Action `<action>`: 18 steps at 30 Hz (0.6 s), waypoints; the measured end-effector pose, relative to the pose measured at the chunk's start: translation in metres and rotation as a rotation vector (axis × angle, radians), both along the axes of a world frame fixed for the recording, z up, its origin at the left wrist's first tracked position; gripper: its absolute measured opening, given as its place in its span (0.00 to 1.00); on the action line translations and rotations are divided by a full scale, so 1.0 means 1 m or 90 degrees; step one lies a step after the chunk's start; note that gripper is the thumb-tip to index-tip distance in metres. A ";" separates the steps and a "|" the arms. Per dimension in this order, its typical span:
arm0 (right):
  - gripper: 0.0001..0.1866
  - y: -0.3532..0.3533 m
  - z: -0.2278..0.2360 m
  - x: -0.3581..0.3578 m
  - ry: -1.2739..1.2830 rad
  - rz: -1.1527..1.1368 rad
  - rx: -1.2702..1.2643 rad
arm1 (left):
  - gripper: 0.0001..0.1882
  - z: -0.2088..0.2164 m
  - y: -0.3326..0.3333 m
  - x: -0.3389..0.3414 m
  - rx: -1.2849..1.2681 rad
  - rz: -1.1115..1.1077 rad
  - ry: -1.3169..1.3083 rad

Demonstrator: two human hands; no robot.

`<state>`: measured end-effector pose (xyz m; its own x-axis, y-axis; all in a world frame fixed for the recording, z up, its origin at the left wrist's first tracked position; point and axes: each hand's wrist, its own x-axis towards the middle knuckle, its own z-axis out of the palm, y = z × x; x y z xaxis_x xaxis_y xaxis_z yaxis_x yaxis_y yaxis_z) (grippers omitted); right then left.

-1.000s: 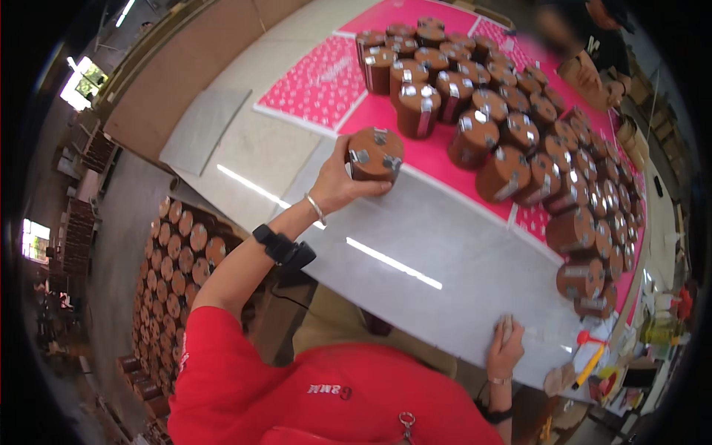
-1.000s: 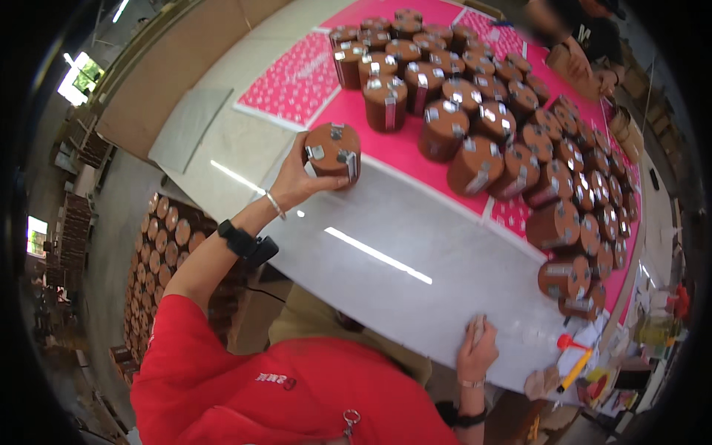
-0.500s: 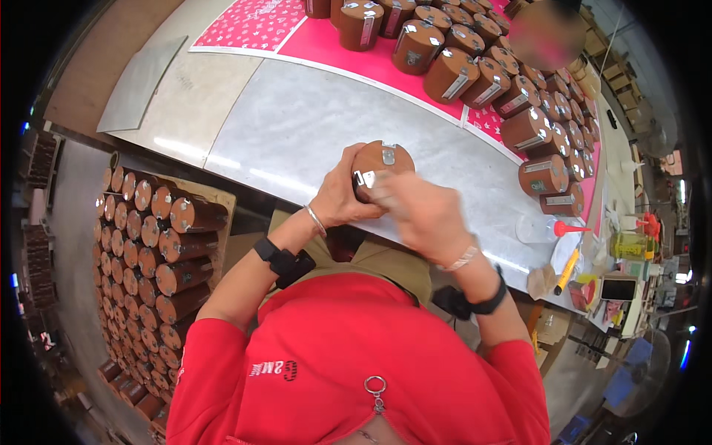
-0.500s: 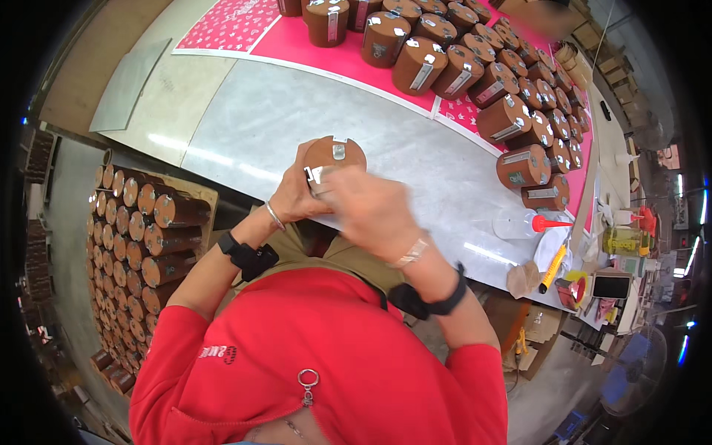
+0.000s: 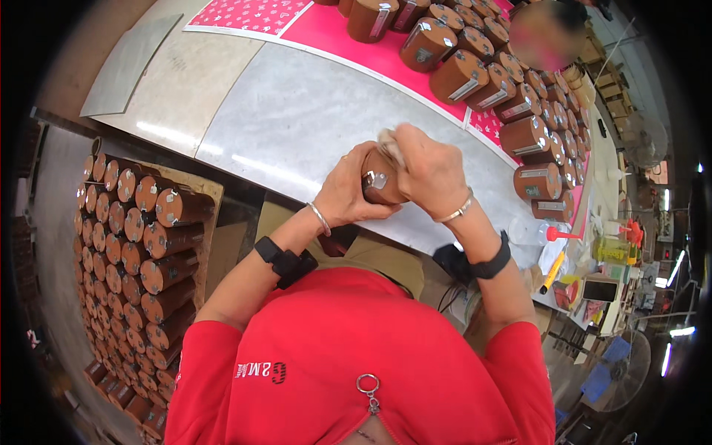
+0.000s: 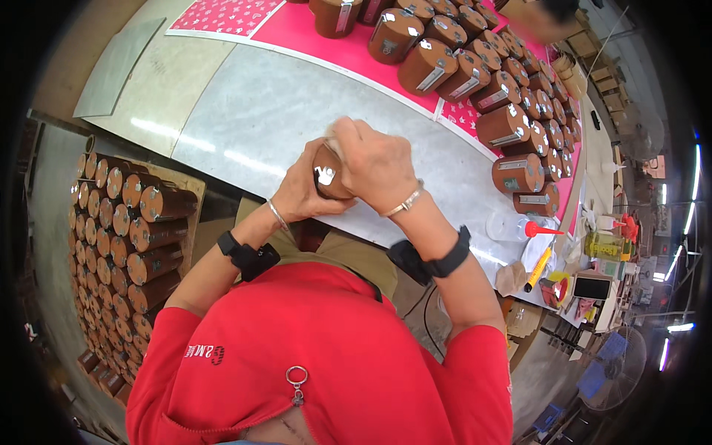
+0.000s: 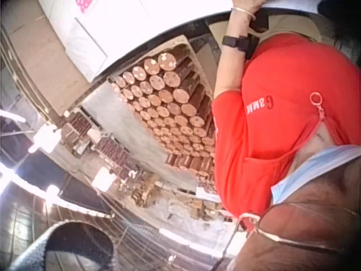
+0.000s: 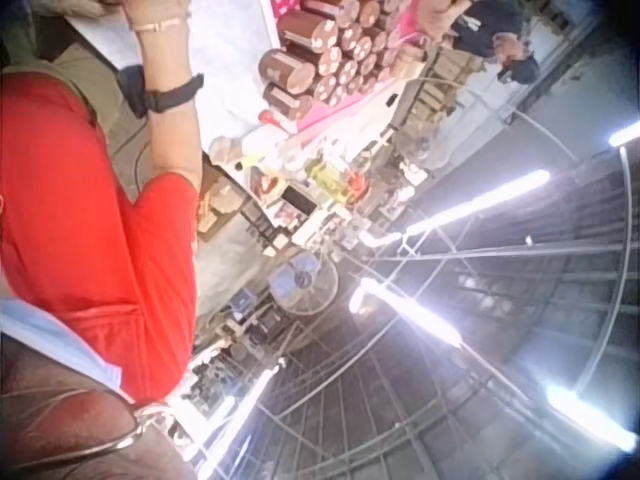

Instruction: Cleaning and polishing small wooden cylindrical objects using a cloth and liquid.

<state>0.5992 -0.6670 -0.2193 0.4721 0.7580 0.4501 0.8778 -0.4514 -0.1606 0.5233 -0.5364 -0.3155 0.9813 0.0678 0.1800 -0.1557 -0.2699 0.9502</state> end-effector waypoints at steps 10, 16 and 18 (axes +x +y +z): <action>0.09 0.005 -0.001 -0.007 0.024 -0.008 -0.044 | 0.47 -0.004 0.001 -0.001 -0.001 -0.009 -0.055; 0.06 -0.054 -0.005 -0.045 0.069 -0.037 0.026 | 0.49 -0.002 0.002 -0.001 0.023 0.020 -0.083; 0.06 -0.047 -0.004 -0.040 0.084 -0.051 0.024 | 0.49 -0.006 0.000 -0.002 0.026 0.025 -0.090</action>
<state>0.5591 -0.7144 -0.2229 0.5879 0.6992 0.4067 0.8089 -0.5112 -0.2905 0.5211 -0.5363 -0.3218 0.9429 0.0958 0.3190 -0.2749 -0.3166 0.9078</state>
